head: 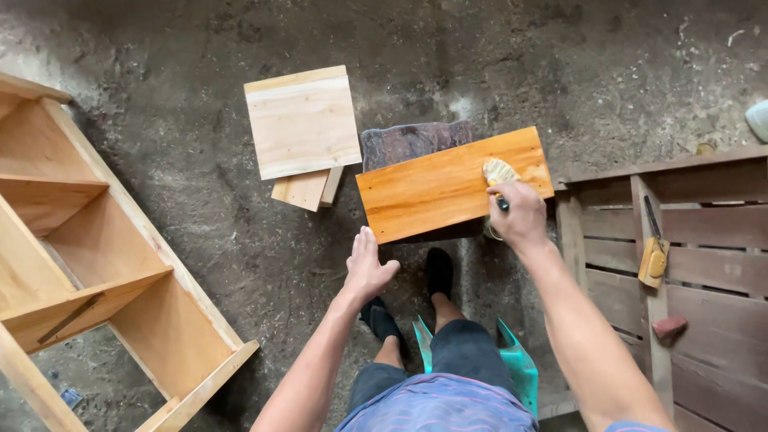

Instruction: The person applies a liquid coating to the internal and external surfaces of a wooden box with a brush, rotating the box to reach different sides.

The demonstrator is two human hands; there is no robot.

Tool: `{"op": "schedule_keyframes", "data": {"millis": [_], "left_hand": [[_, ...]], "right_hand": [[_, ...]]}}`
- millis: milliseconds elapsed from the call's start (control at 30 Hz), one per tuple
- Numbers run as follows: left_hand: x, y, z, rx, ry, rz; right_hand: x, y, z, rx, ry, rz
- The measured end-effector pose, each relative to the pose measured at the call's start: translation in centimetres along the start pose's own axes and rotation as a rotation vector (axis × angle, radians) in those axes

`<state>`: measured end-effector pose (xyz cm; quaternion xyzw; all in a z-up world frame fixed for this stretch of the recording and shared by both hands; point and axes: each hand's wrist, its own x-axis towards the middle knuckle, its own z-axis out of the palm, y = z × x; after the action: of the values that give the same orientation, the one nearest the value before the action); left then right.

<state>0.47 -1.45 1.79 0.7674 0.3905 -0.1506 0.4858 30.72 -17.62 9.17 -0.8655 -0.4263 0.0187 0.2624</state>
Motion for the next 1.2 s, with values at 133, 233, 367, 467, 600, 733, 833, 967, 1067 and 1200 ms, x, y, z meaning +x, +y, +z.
{"op": "schedule_keyframes", "data": {"millis": [133, 233, 367, 467, 600, 733, 833, 967, 1067, 1200], "left_hand": [[0.0, 0.0, 0.2, 0.030, -0.025, -0.004], [-0.2, 0.3, -0.1, 0.031, -0.012, -0.004], [-0.2, 0.5, -0.4, 0.064, -0.047, -0.013], [-0.6, 0.5, -0.4, 0.053, -0.066, -0.005], [-0.8, 0.4, -0.6, 0.000, -0.046, -0.011], [0.1, 0.5, -0.9, 0.001, -0.011, 0.010], [-0.5, 0.6, -0.7, 0.037, -0.032, -0.009], [-1.2, 0.9, -0.5, 0.060, -0.045, -0.007], [-0.9, 0.6, -0.6, 0.095, -0.023, 0.013], [-0.7, 0.5, -0.7, 0.083, -0.018, 0.021]], "right_hand": [[0.7, 0.5, -2.4, -0.082, 0.127, 0.199], [-0.7, -1.6, 0.2, -0.108, 0.025, -0.047], [-0.8, 1.5, -1.4, 0.098, 0.033, -0.005], [0.6, 5.2, -3.1, -0.179, 0.112, 0.191], [2.3, 4.7, 0.8, -0.158, 0.230, 0.018], [4.9, 3.3, 2.3, 0.047, 0.059, -0.009], [6.2, 3.8, -0.7, 0.063, 0.081, 0.104], [5.2, 4.1, -3.2, -0.047, -0.034, 0.287], [2.8, 4.2, -4.4, -0.104, -0.036, 0.331], [-2.8, 1.2, -4.2, -0.044, -0.033, -0.020]]}}
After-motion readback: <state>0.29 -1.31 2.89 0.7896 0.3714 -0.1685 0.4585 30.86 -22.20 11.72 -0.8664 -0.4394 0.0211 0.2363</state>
